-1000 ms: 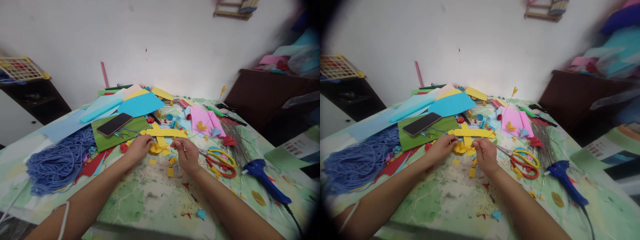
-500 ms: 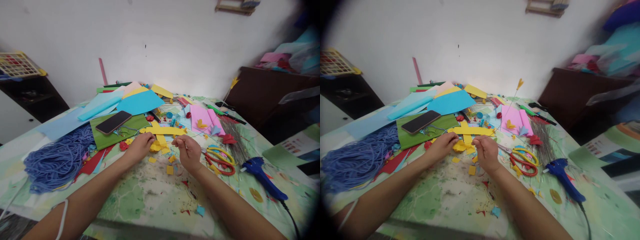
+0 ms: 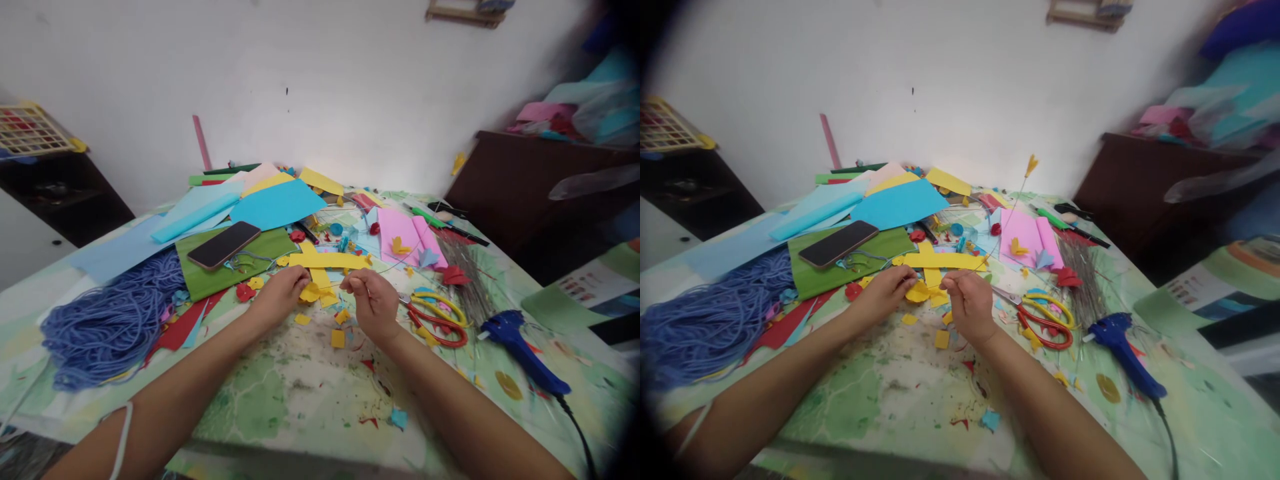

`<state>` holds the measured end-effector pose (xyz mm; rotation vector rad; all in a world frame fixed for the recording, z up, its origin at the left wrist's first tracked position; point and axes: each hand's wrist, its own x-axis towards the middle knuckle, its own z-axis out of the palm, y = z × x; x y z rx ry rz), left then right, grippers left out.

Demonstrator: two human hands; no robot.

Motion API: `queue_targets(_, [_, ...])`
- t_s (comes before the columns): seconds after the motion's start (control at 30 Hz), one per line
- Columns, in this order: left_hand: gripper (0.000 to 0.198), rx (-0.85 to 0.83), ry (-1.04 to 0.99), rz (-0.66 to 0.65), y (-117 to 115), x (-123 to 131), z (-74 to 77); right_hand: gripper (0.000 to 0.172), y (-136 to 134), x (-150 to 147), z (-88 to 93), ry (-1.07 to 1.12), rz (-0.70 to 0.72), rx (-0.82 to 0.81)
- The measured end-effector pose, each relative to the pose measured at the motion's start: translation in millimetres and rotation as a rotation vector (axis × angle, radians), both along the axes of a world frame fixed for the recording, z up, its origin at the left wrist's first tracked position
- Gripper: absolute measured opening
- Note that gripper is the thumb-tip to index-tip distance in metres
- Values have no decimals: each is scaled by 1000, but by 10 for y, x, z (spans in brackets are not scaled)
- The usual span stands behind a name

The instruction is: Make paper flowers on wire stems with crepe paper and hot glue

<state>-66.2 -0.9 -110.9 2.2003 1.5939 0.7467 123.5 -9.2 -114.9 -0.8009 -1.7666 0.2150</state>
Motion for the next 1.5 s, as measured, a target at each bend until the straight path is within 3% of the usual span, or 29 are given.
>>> queue_targets(0.7, [16,11,-57,-50,4,-4,-24,21,-6,-12,-11,-39,58,60])
queue_targets(0.8, [17,-57,-214,-44,-16,23,-12,20,-4,-50,-31,-32,63,-8])
queue_targets(0.93, [22,-242,-602,-32,-49,91,-19,17,11,-140,-71,26,72,-148])
queue_targets(1.1, [26,-290,-869,-10,-72,148,-50,22,37,-228,-131,299,207,-532])
queue_targets(1.2, [28,-247,-907,-16,-81,136,-54,24,49,-252,-148,487,228,-694])
queue_targets(1.33, [28,-121,-788,-25,-107,114,-47,24,68,-261,-143,635,182,-758])
queue_targets(1.5, [27,-285,-657,-128,-144,150,-38,23,82,-215,-118,652,227,-763])
